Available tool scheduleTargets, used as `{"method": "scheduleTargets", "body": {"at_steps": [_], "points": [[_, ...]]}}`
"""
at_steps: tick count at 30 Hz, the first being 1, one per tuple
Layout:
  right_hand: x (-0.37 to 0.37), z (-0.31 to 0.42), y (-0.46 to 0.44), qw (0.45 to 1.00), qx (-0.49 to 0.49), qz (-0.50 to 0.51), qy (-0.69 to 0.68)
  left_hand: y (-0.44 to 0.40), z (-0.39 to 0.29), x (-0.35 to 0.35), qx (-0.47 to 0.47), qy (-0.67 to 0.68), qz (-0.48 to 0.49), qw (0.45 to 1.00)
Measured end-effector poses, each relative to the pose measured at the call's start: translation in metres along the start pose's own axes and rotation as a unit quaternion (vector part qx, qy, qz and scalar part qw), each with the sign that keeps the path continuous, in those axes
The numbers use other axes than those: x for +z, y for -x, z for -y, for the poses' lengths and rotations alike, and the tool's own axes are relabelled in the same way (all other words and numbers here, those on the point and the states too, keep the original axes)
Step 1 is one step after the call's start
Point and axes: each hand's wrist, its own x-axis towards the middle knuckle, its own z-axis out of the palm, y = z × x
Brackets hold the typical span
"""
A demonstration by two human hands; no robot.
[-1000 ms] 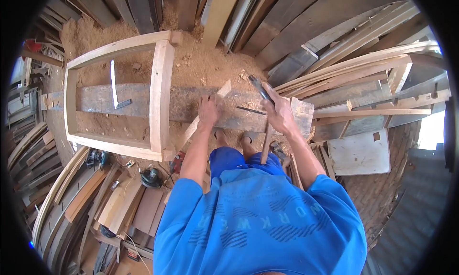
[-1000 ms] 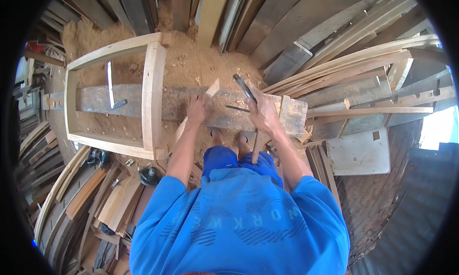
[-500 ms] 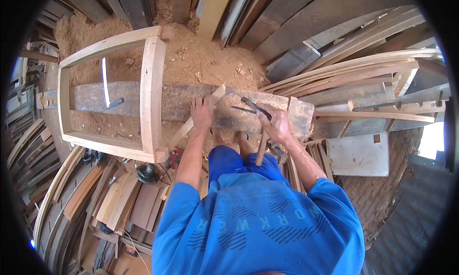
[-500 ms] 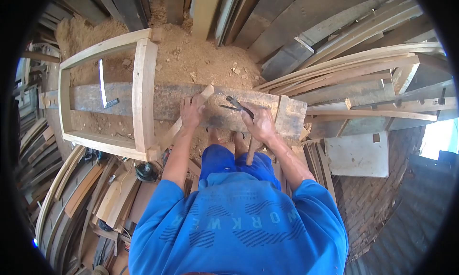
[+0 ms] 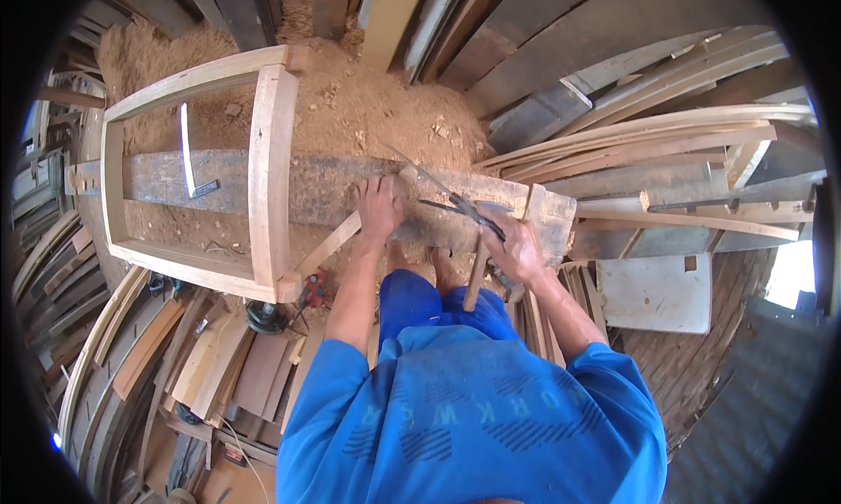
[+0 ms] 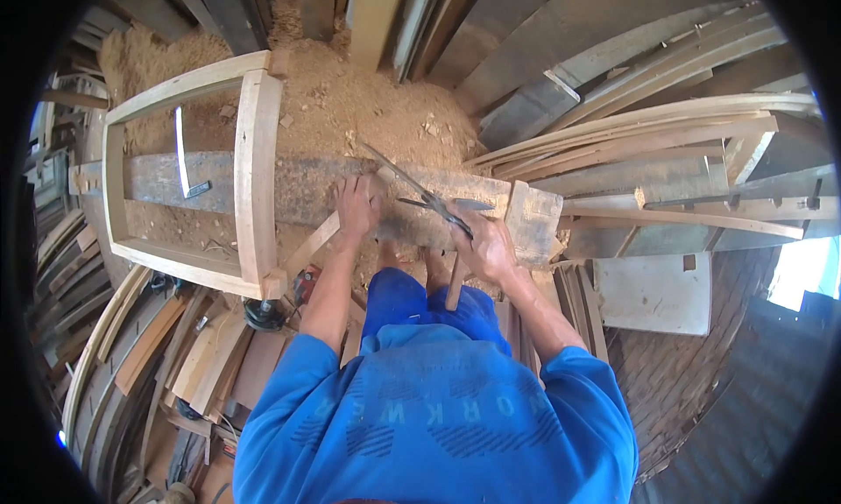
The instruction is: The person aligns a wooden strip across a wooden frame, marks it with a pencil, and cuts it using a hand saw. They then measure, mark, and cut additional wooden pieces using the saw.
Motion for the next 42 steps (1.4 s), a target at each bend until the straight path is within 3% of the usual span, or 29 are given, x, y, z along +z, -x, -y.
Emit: {"method": "scheduleTargets", "body": {"at_steps": [2, 3, 10, 16, 29, 32, 35, 42], "points": [[-0.004, 0.002, 0.003, 0.999, 0.043, 0.030, -0.007, -0.004, -0.011, -0.001, -0.014, 0.027, -0.028, 0.999], [-0.001, -0.006, 0.004, 1.000, -0.003, 0.018, -0.001, -0.007, -0.013, 0.001, -0.021, 0.040, -0.042, 0.998], [-0.003, -0.004, 0.006, 0.994, 0.095, 0.052, 0.004, -0.010, -0.008, 0.010, -0.001, 0.092, -0.035, 0.995], [-0.001, -0.009, 0.002, 0.999, 0.027, 0.025, -0.005, -0.012, -0.004, 0.007, -0.004, 0.125, -0.028, 0.992], [-0.002, 0.006, -0.002, 1.000, 0.012, 0.009, 0.006, -0.016, -0.012, 0.007, -0.020, 0.061, -0.001, 0.998], [0.022, 0.000, -0.029, 0.998, 0.027, 0.048, 0.028, -0.011, -0.009, 0.016, -0.027, 0.030, 0.009, 0.999], [0.030, -0.007, -0.042, 0.999, -0.014, 0.015, 0.043, -0.020, -0.009, 0.017, -0.031, 0.016, -0.017, 0.999], [-0.007, 0.020, -0.017, 0.991, 0.097, 0.077, 0.058, -0.015, -0.009, 0.013, -0.017, 0.030, -0.006, 0.999]]}}
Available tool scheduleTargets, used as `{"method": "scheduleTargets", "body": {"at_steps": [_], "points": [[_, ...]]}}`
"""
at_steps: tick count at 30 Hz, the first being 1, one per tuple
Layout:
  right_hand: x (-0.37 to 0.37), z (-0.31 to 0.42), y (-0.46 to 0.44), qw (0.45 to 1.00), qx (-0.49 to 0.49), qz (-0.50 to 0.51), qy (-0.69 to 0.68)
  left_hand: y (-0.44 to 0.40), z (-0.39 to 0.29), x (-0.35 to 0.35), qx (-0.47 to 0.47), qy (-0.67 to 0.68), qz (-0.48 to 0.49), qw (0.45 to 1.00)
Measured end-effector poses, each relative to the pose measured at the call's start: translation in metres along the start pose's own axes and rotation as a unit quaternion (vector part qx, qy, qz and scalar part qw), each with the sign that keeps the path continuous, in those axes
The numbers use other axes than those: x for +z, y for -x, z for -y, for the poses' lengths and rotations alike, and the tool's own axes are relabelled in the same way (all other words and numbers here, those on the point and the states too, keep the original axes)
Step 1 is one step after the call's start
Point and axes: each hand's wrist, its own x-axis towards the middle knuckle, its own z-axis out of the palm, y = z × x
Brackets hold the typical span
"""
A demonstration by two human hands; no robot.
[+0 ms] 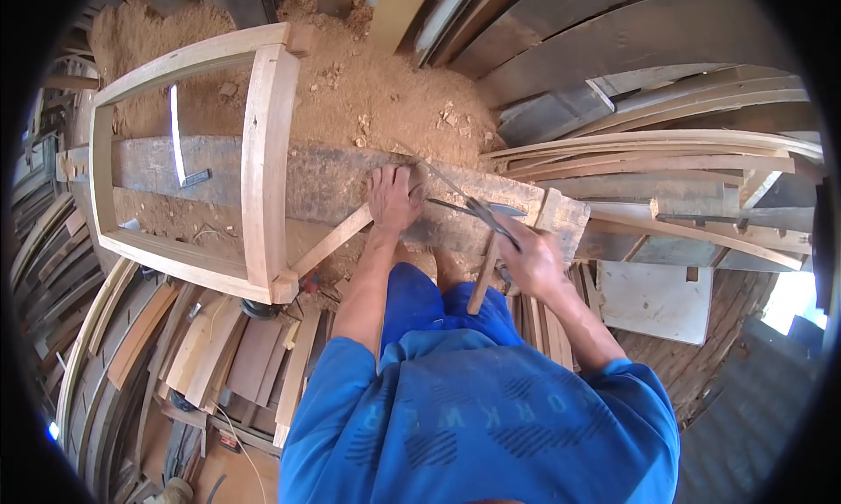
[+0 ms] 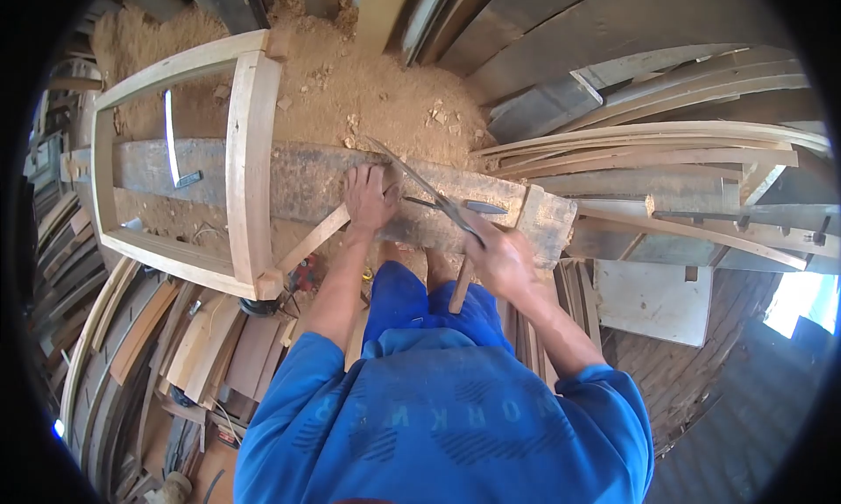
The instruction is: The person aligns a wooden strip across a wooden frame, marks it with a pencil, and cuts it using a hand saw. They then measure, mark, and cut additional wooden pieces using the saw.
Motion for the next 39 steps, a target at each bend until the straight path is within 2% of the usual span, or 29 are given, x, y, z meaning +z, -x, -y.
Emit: {"method": "scheduleTargets", "body": {"at_steps": [1, 4, 9, 12, 13, 16, 17, 19, 22, 25, 27, 29, 32, 35, 38, 39], "points": [[0.016, 0.001, -0.016, 1.000, 0.002, -0.004, 0.005, 0.000, -0.001, 0.000, 0.002, 0.012, -0.007, 1.000], [0.057, -0.004, -0.074, 0.987, -0.123, -0.077, 0.066, -0.003, 0.000, -0.001, 0.007, 0.025, -0.029, 0.999], [0.003, 0.000, -0.021, 1.000, -0.023, 0.010, 0.012, 0.002, -0.002, 0.002, -0.008, 0.008, -0.031, 0.999], [-0.002, 0.008, -0.005, 0.998, 0.024, 0.038, 0.042, -0.002, -0.007, -0.005, -0.010, 0.027, -0.035, 0.999], [0.001, 0.013, -0.013, 0.997, 0.021, 0.041, 0.064, -0.003, -0.007, -0.002, -0.006, 0.031, -0.033, 0.999], [0.049, 0.012, -0.084, 0.996, -0.067, -0.014, 0.049, -0.004, 0.000, -0.004, 0.003, 0.028, -0.032, 0.999], [0.046, 0.016, -0.090, 0.997, -0.053, -0.002, 0.049, -0.004, 0.003, 0.000, 0.004, 0.026, -0.034, 0.999], [0.034, 0.024, -0.084, 0.998, -0.011, 0.031, 0.052, 0.006, -0.001, -0.001, 0.003, 0.029, -0.032, 0.999], [-0.017, 0.019, -0.020, 0.998, 0.004, 0.051, 0.042, 0.001, -0.002, 0.000, -0.008, 0.033, -0.050, 0.998], [-0.022, 0.015, -0.008, 0.996, -0.006, 0.061, 0.061, 0.000, -0.004, -0.003, -0.016, 0.032, -0.033, 0.999], [0.020, 0.023, -0.056, 0.996, 0.006, 0.042, 0.075, -0.003, -0.005, -0.006, -0.015, 0.035, -0.019, 0.999], [0.061, 0.010, -0.106, 0.992, -0.084, -0.012, 0.089, -0.003, -0.004, -0.005, -0.016, 0.031, -0.017, 0.999], [0.033, 0.022, -0.089, 0.997, -0.055, 0.033, 0.045, 0.007, -0.003, -0.005, -0.010, 0.033, -0.030, 0.999], [-0.014, 0.010, -0.014, 0.998, -0.032, 0.034, 0.031, 0.002, -0.004, -0.004, -0.023, 0.030, -0.030, 0.999], [-0.016, 0.021, -0.013, 0.995, -0.022, 0.053, 0.077, 0.002, -0.004, -0.004, -0.029, 0.033, -0.011, 0.999], [0.009, 0.009, -0.038, 0.998, -0.017, 0.038, 0.048, -0.002, -0.003, -0.004, -0.025, 0.035, -0.008, 0.999]]}}
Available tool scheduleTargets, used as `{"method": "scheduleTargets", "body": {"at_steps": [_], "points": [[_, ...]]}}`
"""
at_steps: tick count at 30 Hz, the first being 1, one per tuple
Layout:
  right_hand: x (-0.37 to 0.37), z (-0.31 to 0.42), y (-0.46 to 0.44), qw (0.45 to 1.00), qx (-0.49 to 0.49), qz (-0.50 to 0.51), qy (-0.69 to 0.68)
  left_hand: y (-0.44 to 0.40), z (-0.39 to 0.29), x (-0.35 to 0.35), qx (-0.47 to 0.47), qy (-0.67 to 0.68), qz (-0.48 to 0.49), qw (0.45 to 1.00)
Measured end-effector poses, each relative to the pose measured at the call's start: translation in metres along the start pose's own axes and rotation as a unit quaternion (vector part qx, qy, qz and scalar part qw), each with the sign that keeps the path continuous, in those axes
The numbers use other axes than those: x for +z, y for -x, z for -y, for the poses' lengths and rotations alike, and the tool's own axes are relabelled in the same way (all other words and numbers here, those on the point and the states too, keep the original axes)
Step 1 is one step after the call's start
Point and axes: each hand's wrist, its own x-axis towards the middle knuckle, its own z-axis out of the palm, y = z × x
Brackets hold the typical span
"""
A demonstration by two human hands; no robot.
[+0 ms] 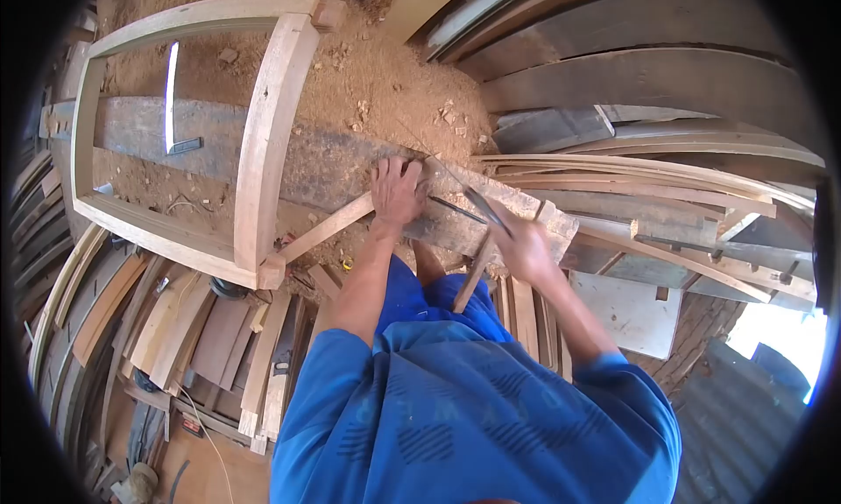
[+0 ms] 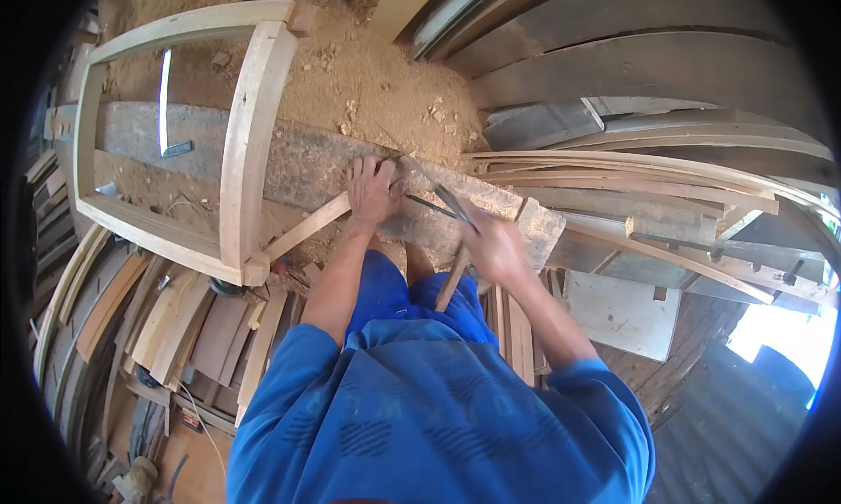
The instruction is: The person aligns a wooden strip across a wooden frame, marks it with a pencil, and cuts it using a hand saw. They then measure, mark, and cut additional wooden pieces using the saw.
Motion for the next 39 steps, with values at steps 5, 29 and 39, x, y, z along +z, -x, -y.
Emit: {"method": "scheduleTargets", "body": {"at_steps": [5, 29, 39], "points": [[0.015, 0.008, -0.059, 0.999, -0.045, 0.001, 0.016, 0.005, 0.004, 0.001, 0.002, -0.013, 0.005, 1.000], [0.009, -0.022, -0.040, 0.999, -0.025, 0.015, -0.024, 0.002, 0.002, 0.008, -0.001, -0.056, 0.017, 0.998], [0.028, -0.123, 0.108, 0.968, -0.034, -0.242, 0.063, 0.000, 0.007, 0.018, 0.047, -0.080, -0.022, 0.995]]}}
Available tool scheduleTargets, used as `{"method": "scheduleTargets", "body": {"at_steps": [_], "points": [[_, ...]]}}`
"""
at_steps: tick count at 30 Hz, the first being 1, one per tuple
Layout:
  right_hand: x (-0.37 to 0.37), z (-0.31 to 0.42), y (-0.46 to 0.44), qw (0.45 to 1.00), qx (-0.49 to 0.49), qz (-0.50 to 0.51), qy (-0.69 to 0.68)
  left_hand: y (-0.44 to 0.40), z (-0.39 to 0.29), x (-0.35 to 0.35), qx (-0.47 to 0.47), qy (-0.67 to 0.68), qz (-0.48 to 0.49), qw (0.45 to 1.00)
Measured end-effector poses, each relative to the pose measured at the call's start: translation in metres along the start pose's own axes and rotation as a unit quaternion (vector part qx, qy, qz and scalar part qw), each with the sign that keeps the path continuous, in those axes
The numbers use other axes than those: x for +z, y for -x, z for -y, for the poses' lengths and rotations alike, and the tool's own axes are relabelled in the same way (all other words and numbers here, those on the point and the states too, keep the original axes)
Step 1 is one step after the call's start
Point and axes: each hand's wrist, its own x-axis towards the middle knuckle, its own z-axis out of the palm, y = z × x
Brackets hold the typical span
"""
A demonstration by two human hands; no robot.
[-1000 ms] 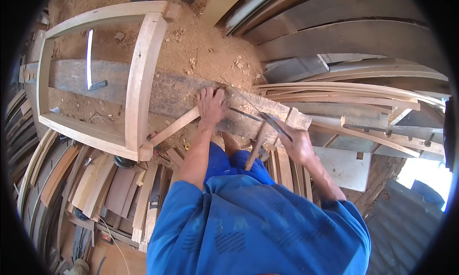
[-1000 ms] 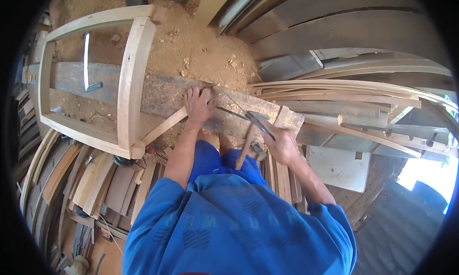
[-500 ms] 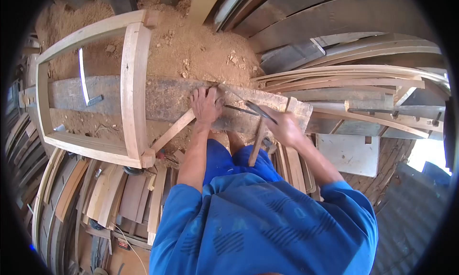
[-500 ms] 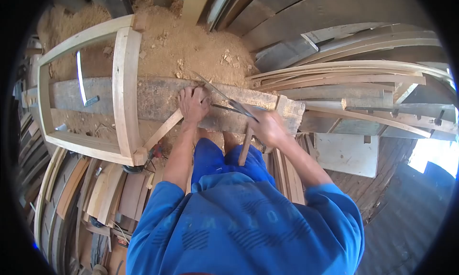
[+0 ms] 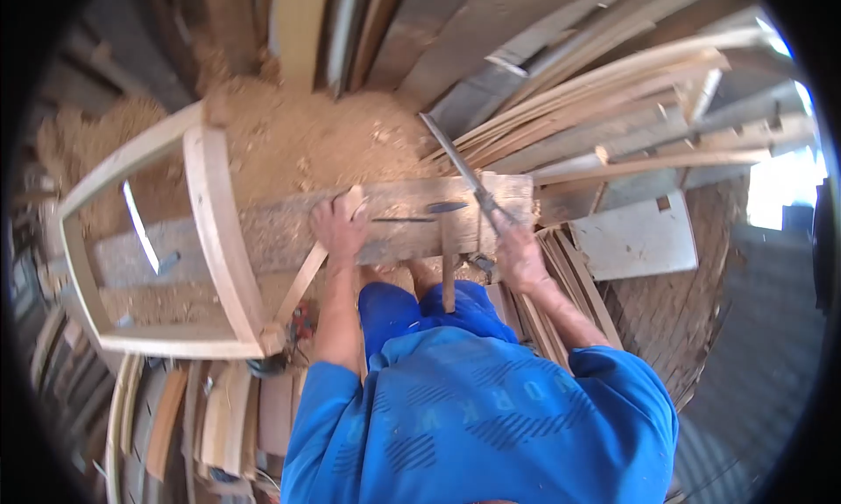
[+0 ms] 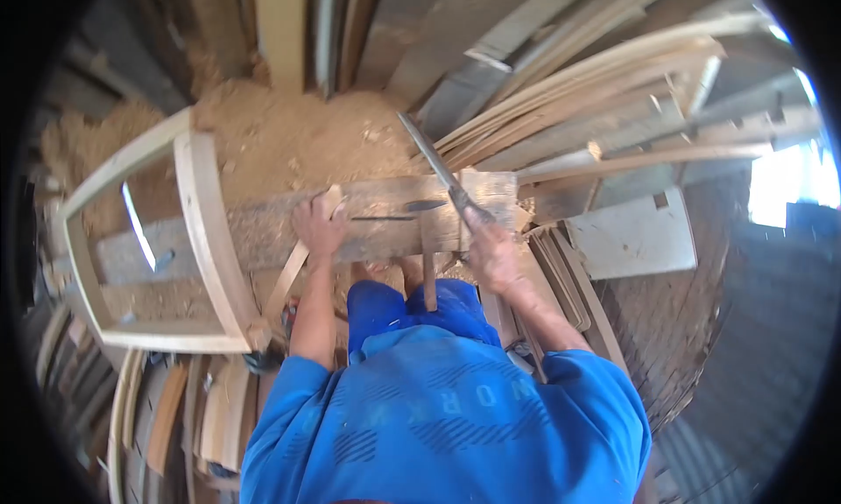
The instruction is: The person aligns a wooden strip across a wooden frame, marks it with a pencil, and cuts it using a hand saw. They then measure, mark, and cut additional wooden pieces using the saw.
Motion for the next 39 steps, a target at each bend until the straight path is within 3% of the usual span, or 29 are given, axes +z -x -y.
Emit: {"method": "scheduleTargets", "body": {"at_steps": [3, 6, 10, 11, 14, 16, 18, 20, 21, 23, 24, 26, 27, 29, 30, 31, 32, 33, 35, 39], "points": [[0.045, -0.007, 0.047, 0.992, 0.031, -0.017, 0.121, -0.003, -0.001, -0.005, -0.008, 0.010, 0.021, 1.000], [0.077, -0.003, 0.067, 0.983, 0.053, 0.066, 0.165, -0.013, 0.013, -0.008, 0.035, 0.069, 0.019, 0.997], [0.099, -0.002, 0.067, 0.990, 0.022, 0.025, 0.139, -0.064, -0.007, -0.071, 0.004, 0.190, 0.018, 0.982], [0.096, 0.010, 0.063, 0.987, 0.071, 0.037, 0.138, -0.079, -0.002, -0.079, 0.013, 0.209, 0.012, 0.978], [0.062, 0.052, 0.029, 0.973, 0.164, 0.037, 0.158, -0.124, 0.009, -0.103, -0.118, 0.548, 0.024, 0.828], [0.044, 0.094, 0.005, 0.977, 0.193, 0.075, 0.050, -0.145, 0.005, -0.134, -0.185, 0.709, 0.041, 0.679], [0.047, 0.131, -0.019, 0.970, 0.169, 0.144, -0.096, -0.159, 0.011, -0.142, -0.219, 0.752, 0.014, 0.622], [0.112, 0.156, -0.012, 0.988, 0.053, 0.145, -0.029, -0.164, 0.018, -0.144, -0.259, 0.771, -0.006, 0.582], [0.135, 0.177, -0.011, 0.988, 0.024, 0.148, -0.018, -0.164, 0.027, -0.141, -0.271, 0.765, -0.004, 0.585], [0.160, 0.219, -0.022, 0.969, 0.089, 0.222, -0.062, -0.157, 0.055, -0.129, -0.297, 0.748, -0.001, 0.593], [0.165, 0.236, -0.029, 0.933, 0.180, 0.289, -0.116, -0.151, 0.070, -0.121, -0.283, 0.691, -0.023, 0.664], [0.194, 0.243, -0.044, 0.896, 0.145, 0.391, -0.153, -0.142, 0.089, -0.108, -0.244, 0.564, -0.063, 0.786], [0.213, 0.239, -0.046, 0.873, 0.136, 0.436, -0.170, -0.127, 0.075, -0.140, -0.290, 0.517, 0.005, 0.805], [0.276, 0.229, -0.034, 0.857, 0.108, 0.378, -0.333, -0.098, 0.086, -0.139, -0.237, 0.401, 0.083, 0.881], [0.283, 0.244, -0.051, 0.879, 0.134, 0.410, -0.204, -0.075, 0.117, -0.094, -0.130, 0.325, 0.106, 0.931], [0.276, 0.253, -0.053, 0.878, 0.134, 0.405, -0.217, -0.066, 0.124, -0.091, -0.135, 0.298, 0.132, 0.936], [0.279, 0.259, -0.053, 0.818, 0.187, 0.456, -0.298, -0.062, 0.124, -0.091, -0.142, 0.267, 0.153, 0.941], [0.281, 0.263, -0.055, 0.795, 0.204, 0.487, -0.299, -0.062, 0.122, -0.095, -0.127, 0.197, 0.165, 0.958], [0.302, 0.256, -0.051, 0.846, 0.143, 0.473, -0.201, -0.066, 0.117, -0.107, -0.097, 0.052, 0.176, 0.978], [0.245, 0.228, -0.056, 0.908, 0.112, 0.332, -0.228, -0.055, 0.117, -0.110, -0.091, -0.018, 0.145, 0.985]]}}
